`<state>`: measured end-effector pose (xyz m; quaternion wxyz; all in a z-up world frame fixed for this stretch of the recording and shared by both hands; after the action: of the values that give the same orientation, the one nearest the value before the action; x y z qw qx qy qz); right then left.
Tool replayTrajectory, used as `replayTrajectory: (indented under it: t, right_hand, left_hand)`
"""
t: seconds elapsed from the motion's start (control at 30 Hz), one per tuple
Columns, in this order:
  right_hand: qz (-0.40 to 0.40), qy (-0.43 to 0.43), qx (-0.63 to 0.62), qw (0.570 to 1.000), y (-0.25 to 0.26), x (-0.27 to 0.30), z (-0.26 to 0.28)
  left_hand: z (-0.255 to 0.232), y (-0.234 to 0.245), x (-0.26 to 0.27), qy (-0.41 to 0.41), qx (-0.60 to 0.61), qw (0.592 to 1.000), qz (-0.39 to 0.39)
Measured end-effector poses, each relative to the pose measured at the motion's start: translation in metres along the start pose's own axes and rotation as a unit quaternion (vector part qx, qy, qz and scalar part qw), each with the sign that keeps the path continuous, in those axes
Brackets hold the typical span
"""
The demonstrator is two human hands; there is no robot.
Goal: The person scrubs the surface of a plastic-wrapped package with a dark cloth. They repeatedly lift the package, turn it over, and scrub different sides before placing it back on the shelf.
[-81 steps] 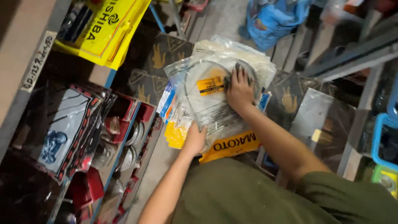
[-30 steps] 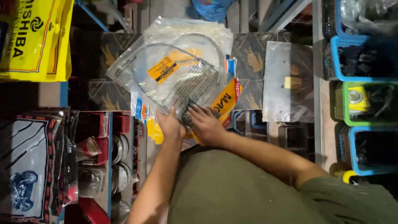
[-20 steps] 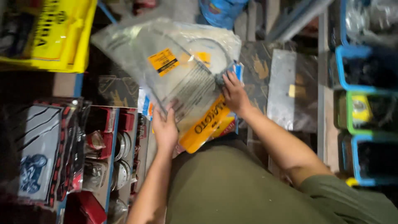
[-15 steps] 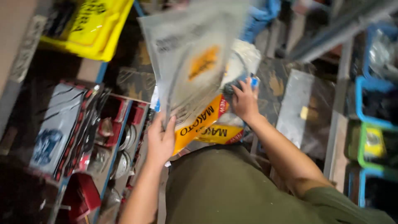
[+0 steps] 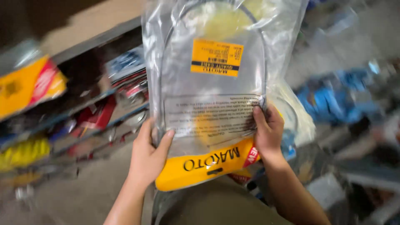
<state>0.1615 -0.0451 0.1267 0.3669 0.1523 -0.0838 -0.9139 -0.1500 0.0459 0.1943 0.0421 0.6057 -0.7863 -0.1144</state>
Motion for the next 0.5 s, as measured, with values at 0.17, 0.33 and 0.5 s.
replayTrajectory:
  t: [0.17, 0.33, 0.5]
  right_hand:
    - [0.42, 0.052, -0.084, 0.902, -0.073, 0.011, 0.096]
    - [0.42, 0.156, 0.048, 0.893, -0.155, 0.038, 0.161]
    - [0.393, 0.204, 0.043, 0.896, -0.254, 0.03, 0.23]
  left_hand:
    - [-0.002, 0.067, 0.08, 0.082, 0.005, 0.971, -0.226]
    - [0.013, 0.153, 0.114, 0.04, 0.043, 0.943, -0.327]
    - [0.002, 0.278, 0.071, -0.038, -0.041, 0.949, -0.309]
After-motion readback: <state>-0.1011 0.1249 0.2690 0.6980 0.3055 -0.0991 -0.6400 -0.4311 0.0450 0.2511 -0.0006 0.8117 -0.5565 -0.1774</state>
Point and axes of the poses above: each hand's wrist, its own x-axis away from the middle knuckle, its own y-axis out of the back of the hand, z = x × y, the point moved 4 cm from there along -x, towards the middle knuckle, and after that the axes turned 11 degrees about x, right-handed, at the moved point
